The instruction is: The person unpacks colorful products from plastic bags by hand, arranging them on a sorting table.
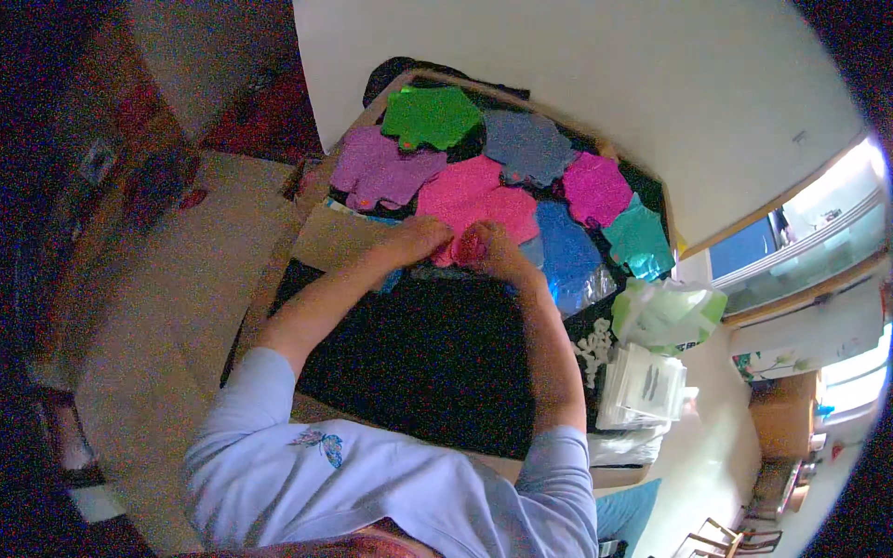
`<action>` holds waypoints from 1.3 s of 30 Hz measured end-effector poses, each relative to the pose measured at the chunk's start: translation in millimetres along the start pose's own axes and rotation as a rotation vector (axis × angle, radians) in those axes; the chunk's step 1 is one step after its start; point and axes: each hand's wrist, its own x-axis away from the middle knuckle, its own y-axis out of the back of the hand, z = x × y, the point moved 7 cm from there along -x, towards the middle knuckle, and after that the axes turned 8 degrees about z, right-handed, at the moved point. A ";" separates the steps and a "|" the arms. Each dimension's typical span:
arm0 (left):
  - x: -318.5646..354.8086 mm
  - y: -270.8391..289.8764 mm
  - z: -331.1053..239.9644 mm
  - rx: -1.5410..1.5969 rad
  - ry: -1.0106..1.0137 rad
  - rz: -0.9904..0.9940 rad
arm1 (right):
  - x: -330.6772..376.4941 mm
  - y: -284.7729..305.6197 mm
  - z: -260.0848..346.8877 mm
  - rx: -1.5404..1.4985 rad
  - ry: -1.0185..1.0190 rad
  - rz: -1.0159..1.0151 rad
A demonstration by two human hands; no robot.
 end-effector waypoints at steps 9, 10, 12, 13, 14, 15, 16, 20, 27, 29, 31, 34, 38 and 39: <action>2.3 8.6 18.3 0.153 0.163 0.054 | 3.0 6.3 11.5 -0.021 0.016 -0.202; 1.9 9.2 18.2 0.209 0.172 0.046 | 4.1 9.6 11.8 -0.041 -0.044 -0.231; 5.0 17.2 13.1 0.215 0.155 -0.075 | 2.7 1.6 -4.9 -0.281 -0.236 -0.153; 6.0 29.5 7.5 0.220 0.137 -0.198 | 5.5 -8.4 -20.0 -0.519 -0.426 -0.073; 4.7 33.4 2.0 0.221 0.135 -0.200 | 5.3 -6.9 -23.1 -0.517 -0.428 -0.074; 3.8 38.3 -2.1 0.219 0.156 -0.220 | 3.7 -5.0 -24.0 -0.522 -0.372 -0.072; 3.3 44.2 -3.9 0.213 0.179 -0.243 | 0.9 -2.5 -24.3 -0.523 -0.312 -0.069; -5.0 6.4 -6.4 0.192 0.167 0.065 | -6.0 -9.5 -50.0 -0.665 -0.297 -0.087; -15.8 -1.5 -36.2 -0.219 0.150 0.035 | 29.6 128.5 -58.3 -0.434 -0.188 -0.999; 1.1 -8.5 -17.2 -0.144 0.264 0.134 | 42.8 202.9 42.2 0.089 -0.454 -1.122; -3.0 -17.7 -17.2 -0.211 0.215 0.186 | 77.9 237.6 85.5 -0.161 -0.094 -1.295; 5.0 -7.4 -10.1 -0.096 0.235 0.040 | 89.7 206.3 139.7 -0.159 -0.062 -1.019; 19.3 43.8 13.1 0.220 0.394 -0.199 | 124.2 64.1 119.6 -0.334 -0.179 -0.406; 33.3 65.6 17.9 0.344 0.442 -0.417 | 127.7 34.5 123.2 -0.526 -0.218 -0.353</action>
